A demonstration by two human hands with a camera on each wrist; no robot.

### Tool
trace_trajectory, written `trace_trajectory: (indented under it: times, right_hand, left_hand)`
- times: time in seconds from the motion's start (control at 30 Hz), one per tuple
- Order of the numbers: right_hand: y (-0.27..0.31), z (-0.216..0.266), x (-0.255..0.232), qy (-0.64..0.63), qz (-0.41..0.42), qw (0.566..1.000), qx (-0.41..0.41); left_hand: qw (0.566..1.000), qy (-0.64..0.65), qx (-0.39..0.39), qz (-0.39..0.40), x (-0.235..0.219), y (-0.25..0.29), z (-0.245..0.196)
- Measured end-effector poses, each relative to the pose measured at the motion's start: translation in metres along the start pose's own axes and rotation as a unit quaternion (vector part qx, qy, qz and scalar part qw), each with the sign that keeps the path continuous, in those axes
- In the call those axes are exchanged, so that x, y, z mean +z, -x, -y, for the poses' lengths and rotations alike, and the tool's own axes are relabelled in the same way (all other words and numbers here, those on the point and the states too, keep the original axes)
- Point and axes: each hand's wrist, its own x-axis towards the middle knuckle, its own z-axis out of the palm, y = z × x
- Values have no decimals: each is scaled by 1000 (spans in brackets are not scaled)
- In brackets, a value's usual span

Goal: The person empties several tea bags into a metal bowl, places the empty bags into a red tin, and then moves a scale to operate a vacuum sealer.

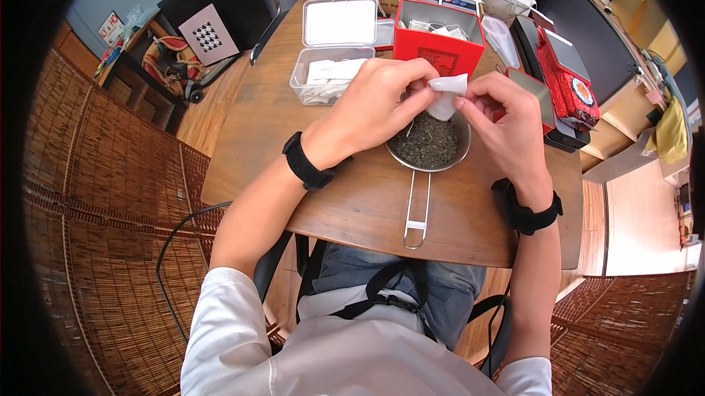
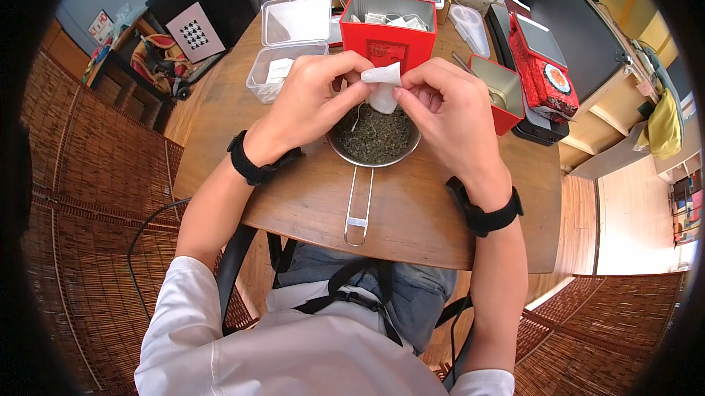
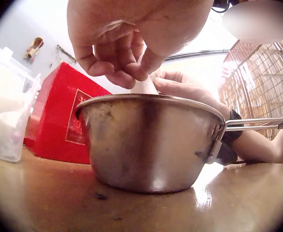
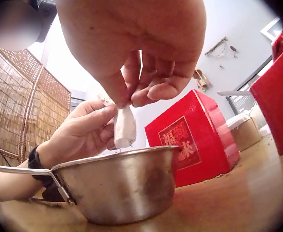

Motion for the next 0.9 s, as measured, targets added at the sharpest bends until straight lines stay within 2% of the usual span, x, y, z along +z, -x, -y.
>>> trace_trajectory:
  times: [0.13,0.23,0.33,0.4,0.53,0.67,0.73,0.9]
  right_hand:
    - [0,4,4,-19,-3,1000,3]
    - [0,3,3,-9,4,1000,-10]
    - [0,7,2,-28,-5,1000,10]
    - [0,8,1,-41,-11,999,28]
    - [0,4,2,-19,-25,999,-9]
    - [1,2,0,-14,-21,1000,-6]
    - [1,3,1,-17,-18,1000,-6]
    - [2,3,6,-39,-9,999,-18]
  left_hand:
    - [999,40,2,-6,2,0,-5]
    - [999,25,39,-25,2,1,-5]
    - [998,13,31,-47,3,0,1]
    - [999,12,21,-27,2,0,2]
    - [999,-13,30,14,1,1,0]
    - [1000,3,-7,-1,-1,-1,-7]
    - [997,-7,60,-48,4,1,0]
    - [997,-7,67,-40,7,1,3]
